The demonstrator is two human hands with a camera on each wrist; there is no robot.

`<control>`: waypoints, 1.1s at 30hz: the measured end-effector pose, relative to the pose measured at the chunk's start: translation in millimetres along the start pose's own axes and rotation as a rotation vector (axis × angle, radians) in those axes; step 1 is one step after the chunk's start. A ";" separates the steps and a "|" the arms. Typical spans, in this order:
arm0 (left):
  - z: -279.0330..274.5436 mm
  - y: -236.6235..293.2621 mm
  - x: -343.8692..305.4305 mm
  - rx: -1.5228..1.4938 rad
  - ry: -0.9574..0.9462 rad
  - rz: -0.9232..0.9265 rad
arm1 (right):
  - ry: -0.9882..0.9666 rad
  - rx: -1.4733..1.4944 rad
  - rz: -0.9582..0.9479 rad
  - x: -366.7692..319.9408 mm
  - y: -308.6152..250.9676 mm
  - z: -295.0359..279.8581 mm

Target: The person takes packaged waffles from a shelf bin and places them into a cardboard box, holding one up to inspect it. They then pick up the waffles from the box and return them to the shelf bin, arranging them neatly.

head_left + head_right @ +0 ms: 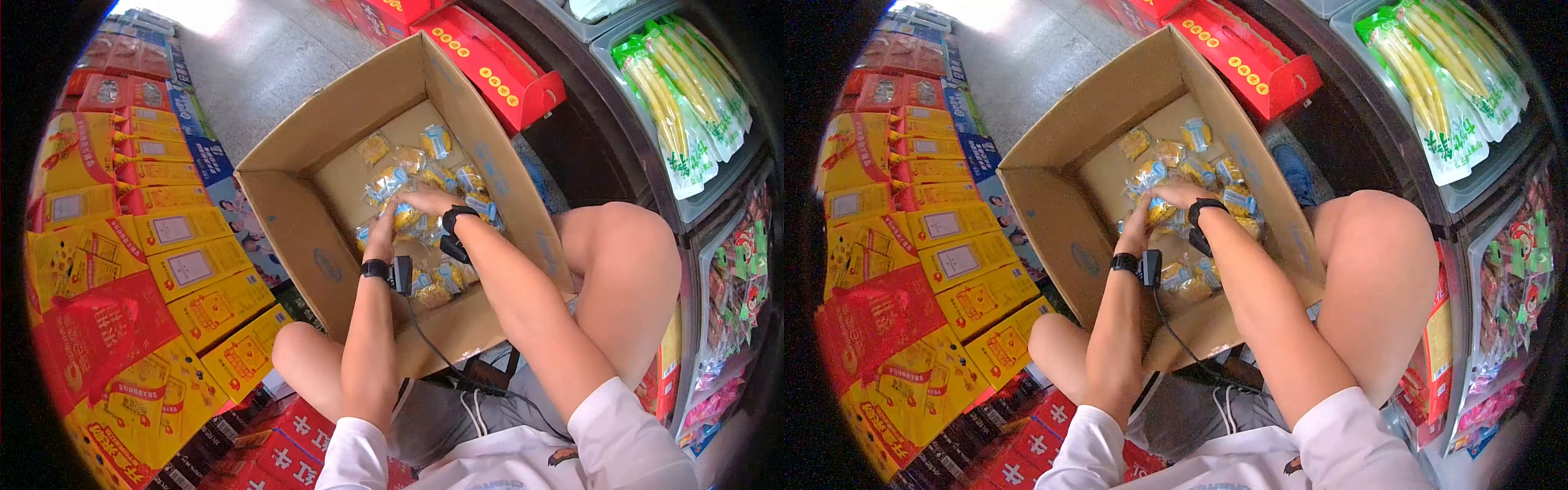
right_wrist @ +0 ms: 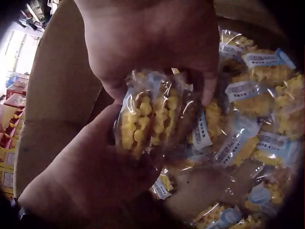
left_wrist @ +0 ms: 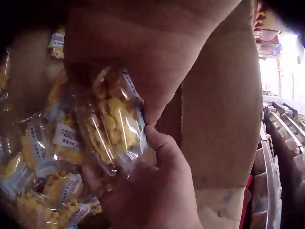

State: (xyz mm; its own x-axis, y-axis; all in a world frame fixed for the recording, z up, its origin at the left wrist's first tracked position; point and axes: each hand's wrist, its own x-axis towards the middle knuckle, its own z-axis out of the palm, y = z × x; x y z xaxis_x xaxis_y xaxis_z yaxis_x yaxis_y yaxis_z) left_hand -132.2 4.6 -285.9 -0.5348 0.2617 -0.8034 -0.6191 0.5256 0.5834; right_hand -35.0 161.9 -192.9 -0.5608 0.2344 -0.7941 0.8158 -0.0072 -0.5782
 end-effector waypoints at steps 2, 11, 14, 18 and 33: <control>-5.7 6.8 -0.7 -0.021 -0.044 -0.038 | 0.049 -0.048 -0.014 9.3 -3.9 3.6; -22.2 114.1 -124.8 0.090 0.041 0.423 | 0.065 0.138 -0.312 -13.0 -45.1 -2.7; -39.8 128.9 -132.5 0.144 0.021 0.468 | -0.030 0.256 -0.307 -42.5 -68.0 -6.0; -68.5 127.1 -114.5 0.126 -0.117 0.469 | -0.031 0.264 -0.391 -56.8 -77.0 4.6; -71.0 112.2 -122.3 0.309 0.001 0.330 | -0.113 0.399 -0.367 -61.5 -57.3 18.5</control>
State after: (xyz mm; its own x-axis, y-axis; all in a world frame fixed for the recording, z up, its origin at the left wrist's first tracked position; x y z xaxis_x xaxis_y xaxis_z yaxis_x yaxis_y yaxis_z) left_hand -177.1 -25.9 -113.7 -0.6759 0.4550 -0.5798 -0.2148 0.6310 0.7455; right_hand -49.9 130.0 -114.4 -0.8281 0.1849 -0.5292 0.4592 -0.3177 -0.8296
